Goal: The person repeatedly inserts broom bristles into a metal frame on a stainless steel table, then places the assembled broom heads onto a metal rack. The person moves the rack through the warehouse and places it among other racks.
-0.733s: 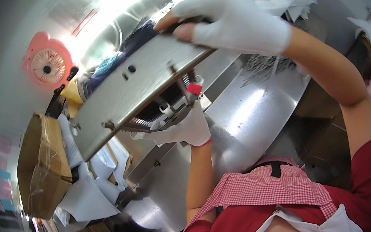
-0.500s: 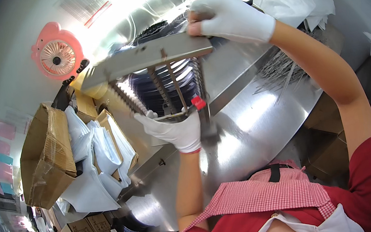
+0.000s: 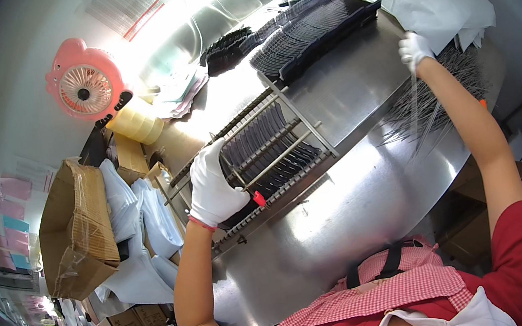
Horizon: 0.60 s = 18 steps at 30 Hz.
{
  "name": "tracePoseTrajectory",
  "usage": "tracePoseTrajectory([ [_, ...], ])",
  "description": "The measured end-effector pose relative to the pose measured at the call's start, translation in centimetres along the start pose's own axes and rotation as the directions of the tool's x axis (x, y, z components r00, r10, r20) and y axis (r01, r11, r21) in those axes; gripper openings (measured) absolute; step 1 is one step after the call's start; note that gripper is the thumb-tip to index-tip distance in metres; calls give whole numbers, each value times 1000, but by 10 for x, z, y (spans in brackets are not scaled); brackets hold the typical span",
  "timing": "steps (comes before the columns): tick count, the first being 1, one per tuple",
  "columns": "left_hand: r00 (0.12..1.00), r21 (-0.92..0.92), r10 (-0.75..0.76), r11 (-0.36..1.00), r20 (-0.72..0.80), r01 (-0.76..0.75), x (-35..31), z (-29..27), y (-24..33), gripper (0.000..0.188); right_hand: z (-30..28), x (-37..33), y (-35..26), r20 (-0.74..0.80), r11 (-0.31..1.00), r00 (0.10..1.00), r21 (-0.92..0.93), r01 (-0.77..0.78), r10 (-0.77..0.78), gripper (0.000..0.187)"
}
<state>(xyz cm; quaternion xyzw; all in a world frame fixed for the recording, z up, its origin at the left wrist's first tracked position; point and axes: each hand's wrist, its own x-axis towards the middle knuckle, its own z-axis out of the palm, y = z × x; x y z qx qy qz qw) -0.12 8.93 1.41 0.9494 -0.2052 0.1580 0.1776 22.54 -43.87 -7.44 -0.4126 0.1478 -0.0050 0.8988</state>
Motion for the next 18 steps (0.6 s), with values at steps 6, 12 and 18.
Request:
tracePoseTrajectory([
  [6,998,7,41,999,51,-41,2,-1,9,85,199,-97,151,324,635,842,-772,-28,432,37],
  [12,997,14,-29,1000,68,28,-4,-4,-10,87,123,4,71,-78,850,997,-526,-30,-13,20],
  [18,991,-54,-97,993,91,102,9,4,-30,90,84,-11,9,-199,877,865,46,478,-461,37],
])
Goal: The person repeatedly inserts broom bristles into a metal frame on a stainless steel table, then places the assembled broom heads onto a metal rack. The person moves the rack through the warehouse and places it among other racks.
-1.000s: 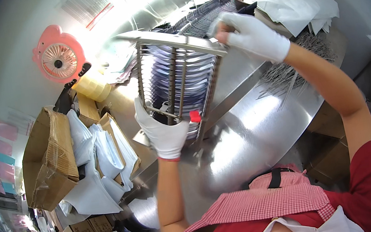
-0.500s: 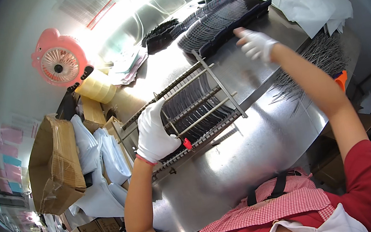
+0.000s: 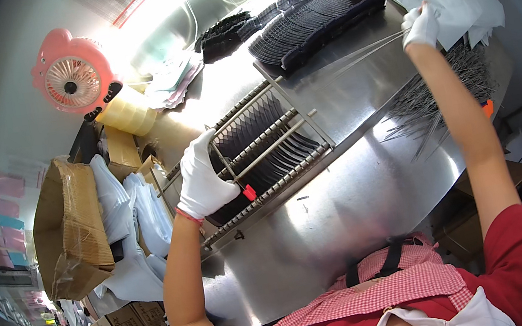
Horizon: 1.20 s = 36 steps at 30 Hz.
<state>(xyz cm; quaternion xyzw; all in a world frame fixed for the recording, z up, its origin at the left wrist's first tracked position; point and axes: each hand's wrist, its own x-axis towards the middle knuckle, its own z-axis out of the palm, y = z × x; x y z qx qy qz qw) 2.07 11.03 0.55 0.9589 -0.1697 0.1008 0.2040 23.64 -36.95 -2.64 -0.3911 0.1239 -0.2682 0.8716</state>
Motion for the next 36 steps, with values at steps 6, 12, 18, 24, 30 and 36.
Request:
tracePoseTrajectory([
  [6,991,28,-135,990,-27,135,-2,8,-15,89,-57,-164,-26,621,718,431,-689,-99,655,23],
  [12,981,58,-190,980,-45,192,3,10,-12,89,-105,-223,-34,176,251,253,-919,-305,951,32],
  [18,998,-16,-58,998,-5,58,-6,-1,-16,87,-51,-175,15,535,364,379,-823,436,755,21],
  [24,985,-7,173,985,25,-173,1,-10,16,84,43,-165,124,692,314,553,-712,628,465,15],
  [30,984,104,171,981,-51,-165,9,-17,19,81,73,-161,112,733,215,521,-647,731,437,19],
  [36,992,25,129,991,-7,-129,17,-9,-6,84,40,-156,67,506,334,191,-763,553,841,17],
])
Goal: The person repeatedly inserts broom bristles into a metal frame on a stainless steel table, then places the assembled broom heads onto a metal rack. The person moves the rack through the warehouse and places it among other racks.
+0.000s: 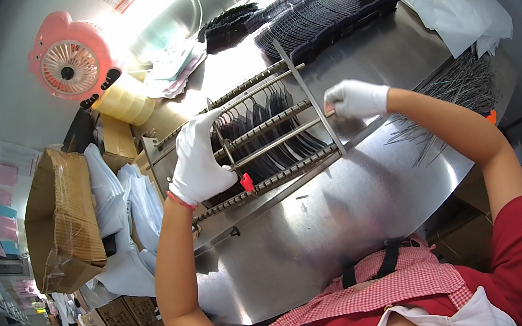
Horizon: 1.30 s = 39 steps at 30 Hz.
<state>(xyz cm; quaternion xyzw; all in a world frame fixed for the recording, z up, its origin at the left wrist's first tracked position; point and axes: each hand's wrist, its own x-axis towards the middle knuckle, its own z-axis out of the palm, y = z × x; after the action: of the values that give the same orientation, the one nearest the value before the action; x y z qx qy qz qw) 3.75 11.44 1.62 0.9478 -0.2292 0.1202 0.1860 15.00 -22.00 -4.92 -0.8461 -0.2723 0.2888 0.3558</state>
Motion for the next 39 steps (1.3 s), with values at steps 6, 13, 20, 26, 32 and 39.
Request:
tracePoseTrajectory([
  [6,990,-270,-105,955,89,125,15,-2,-17,82,16,-40,-35,23,976,992,-182,-117,123,15],
  [13,969,-395,-247,893,-28,217,41,-51,42,86,-30,-53,34,-60,985,998,170,30,-20,12],
  [20,927,-272,-306,931,-217,243,9,-42,123,102,-136,-157,164,-133,737,962,-621,-269,239,16],
  [26,850,-448,-433,851,-299,276,26,5,177,108,-122,-208,67,-764,876,596,-439,-200,-247,42],
  [32,762,-597,-495,782,-418,181,51,20,247,109,-43,-215,-101,-210,425,518,-839,340,-829,30],
  [39,835,-913,-541,384,-100,139,78,28,258,91,-89,-217,-109,-120,253,313,-867,428,-942,18],
])
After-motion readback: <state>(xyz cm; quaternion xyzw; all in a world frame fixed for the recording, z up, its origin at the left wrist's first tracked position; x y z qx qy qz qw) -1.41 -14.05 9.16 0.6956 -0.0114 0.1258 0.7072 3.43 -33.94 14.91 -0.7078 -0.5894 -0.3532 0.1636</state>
